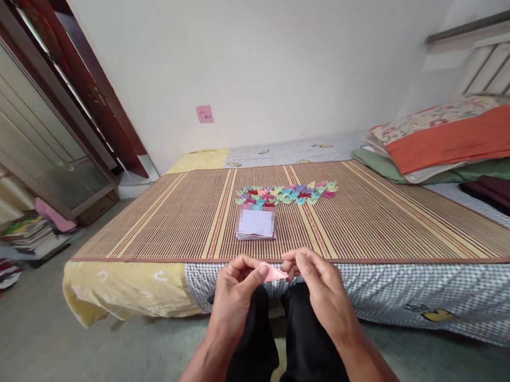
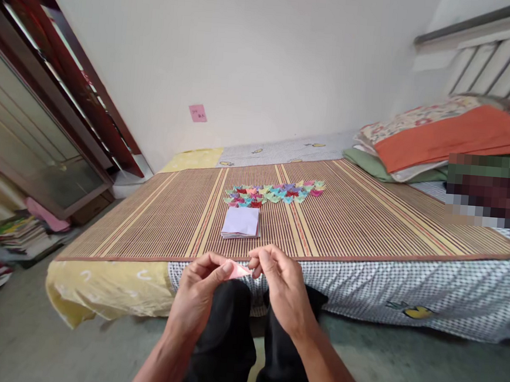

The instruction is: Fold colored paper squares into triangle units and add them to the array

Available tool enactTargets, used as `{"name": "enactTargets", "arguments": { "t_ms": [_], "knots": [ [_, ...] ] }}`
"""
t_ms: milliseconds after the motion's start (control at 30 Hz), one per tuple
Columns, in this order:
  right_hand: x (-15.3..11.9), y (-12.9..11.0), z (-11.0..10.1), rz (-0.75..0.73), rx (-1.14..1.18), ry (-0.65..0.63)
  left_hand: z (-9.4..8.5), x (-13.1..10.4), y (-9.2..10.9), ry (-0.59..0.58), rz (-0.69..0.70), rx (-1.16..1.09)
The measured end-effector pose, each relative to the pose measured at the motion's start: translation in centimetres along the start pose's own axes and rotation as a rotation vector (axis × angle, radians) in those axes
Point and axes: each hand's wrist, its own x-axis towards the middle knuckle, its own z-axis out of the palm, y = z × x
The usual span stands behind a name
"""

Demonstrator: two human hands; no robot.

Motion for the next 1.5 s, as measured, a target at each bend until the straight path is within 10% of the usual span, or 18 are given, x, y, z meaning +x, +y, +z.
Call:
{"name": "enactTargets", "arguments": {
  "t_ms": [167, 1500],
  "knots": [
    [0.1, -0.6, -0.9, -0.03, -0.138, -0.19, -0.2, 0.4, -0.4, 0.028, -0.08, -0.148],
    [-1.0, -0.4, 0.8, -0.293, -0.267, -0.01, 0.1, -0.6, -0.2, 0.02, 0.056, 0.063]
  ]
}}
